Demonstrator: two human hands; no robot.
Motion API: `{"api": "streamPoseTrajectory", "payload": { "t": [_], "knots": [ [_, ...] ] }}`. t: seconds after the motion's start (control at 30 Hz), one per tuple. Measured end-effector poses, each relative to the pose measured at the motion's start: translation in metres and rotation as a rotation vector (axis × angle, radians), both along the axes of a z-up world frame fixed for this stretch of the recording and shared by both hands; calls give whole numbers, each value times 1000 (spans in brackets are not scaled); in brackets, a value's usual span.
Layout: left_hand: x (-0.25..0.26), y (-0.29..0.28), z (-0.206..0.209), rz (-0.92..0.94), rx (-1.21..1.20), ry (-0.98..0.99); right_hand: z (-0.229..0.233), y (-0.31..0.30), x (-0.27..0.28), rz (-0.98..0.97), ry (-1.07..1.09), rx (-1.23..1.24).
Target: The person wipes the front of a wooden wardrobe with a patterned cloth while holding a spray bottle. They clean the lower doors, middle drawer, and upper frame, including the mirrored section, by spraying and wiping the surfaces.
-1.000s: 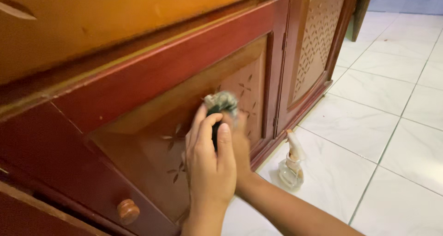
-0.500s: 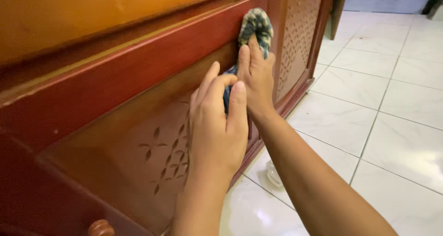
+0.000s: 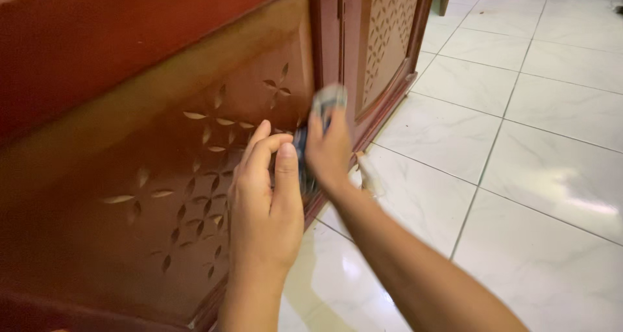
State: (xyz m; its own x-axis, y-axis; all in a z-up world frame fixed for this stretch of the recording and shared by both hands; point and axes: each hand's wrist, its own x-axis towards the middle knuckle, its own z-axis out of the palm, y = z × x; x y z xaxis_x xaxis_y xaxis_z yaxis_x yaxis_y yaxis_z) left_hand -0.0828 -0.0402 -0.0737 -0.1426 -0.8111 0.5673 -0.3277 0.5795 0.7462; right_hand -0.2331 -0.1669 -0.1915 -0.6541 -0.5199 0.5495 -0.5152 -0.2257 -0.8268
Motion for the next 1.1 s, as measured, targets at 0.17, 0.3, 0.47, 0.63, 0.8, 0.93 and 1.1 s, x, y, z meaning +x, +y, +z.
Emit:
{"api": "streamPoseTrajectory", "payload": {
  "t": [0.17,0.3,0.47,0.63,0.8,0.93,1.1],
  "knots": [
    [-14,-4,-6,-67,-35,71,59,-5,-18,-75,177,-299],
    [-21,0,-14,-86,27,62,-31,2,-5,-166,32,-7],
    [-19,-4,-15,-38,52,58,-68,20,12,41,-280,259],
    [-8,-10,-9,7,-48,198,42,13,16,91,-41,-241],
    [-2,2,8,100,9,206,31,37,39,52,187,-163],
    [15,14,17,144,-83,161,-43,53,45,130,52,53],
    [45,26,31,226,-124,154,31,30,34,142,73,-125]
  ]
}}
